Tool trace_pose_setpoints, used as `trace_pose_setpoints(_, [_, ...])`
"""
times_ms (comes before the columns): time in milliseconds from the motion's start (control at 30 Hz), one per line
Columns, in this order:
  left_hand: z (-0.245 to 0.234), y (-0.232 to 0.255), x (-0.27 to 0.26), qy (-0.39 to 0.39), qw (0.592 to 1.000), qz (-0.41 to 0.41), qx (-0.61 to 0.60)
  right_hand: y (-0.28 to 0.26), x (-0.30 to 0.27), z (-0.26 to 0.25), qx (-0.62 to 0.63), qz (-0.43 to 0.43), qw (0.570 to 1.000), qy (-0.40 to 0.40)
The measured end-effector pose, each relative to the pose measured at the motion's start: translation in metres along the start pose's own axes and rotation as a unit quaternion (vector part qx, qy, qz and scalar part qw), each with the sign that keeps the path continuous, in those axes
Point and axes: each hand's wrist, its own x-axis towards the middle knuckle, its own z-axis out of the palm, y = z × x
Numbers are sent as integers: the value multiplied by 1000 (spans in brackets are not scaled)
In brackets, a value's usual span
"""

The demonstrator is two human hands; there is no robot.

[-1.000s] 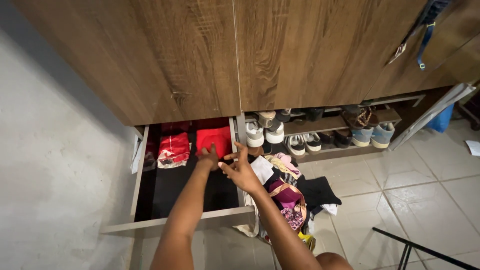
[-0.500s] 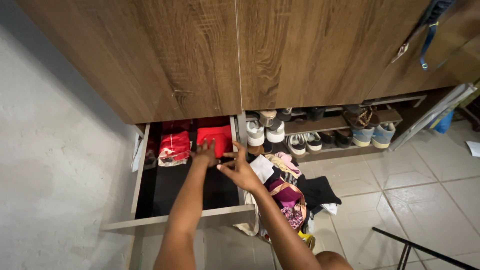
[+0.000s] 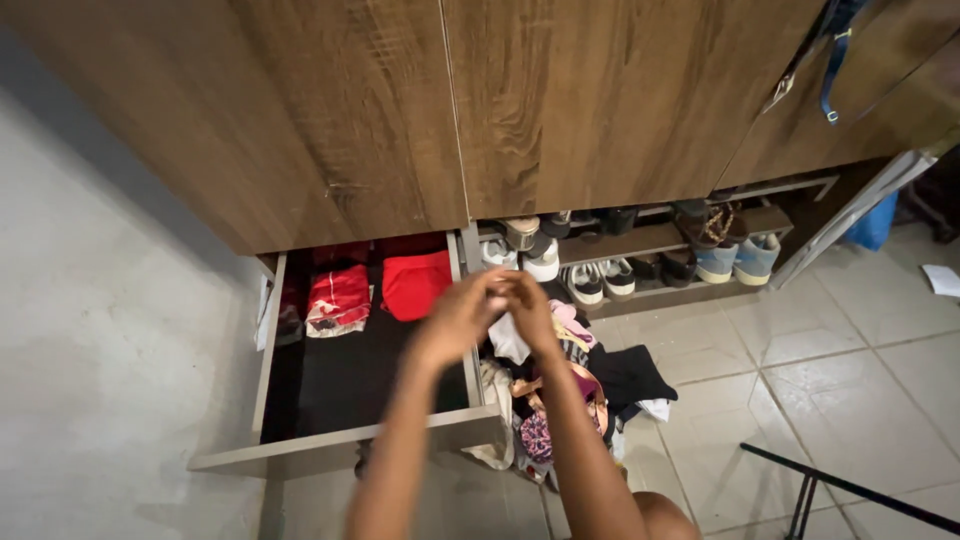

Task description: Organize underwear and lingerie in a low wardrobe drawer.

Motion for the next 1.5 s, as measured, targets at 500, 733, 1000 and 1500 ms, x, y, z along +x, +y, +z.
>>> trace_pose_setpoints(500, [298,-94,63,302,940,-162,9,235,-10,-150,45,-11,999,28])
trace_pose_setpoints(733, [329,-185,18,166,905,-383,79,300,-74,-167,-297,49,942,147])
trace_pose_setpoints(1000, [339,-204,17,137,887,-440,-26,285,-97,-158,-357,197,912,46])
trace_pose_setpoints(1500, [358,-224,64,-38,953,-155,259,292,-90,-159,-347,19,924,159])
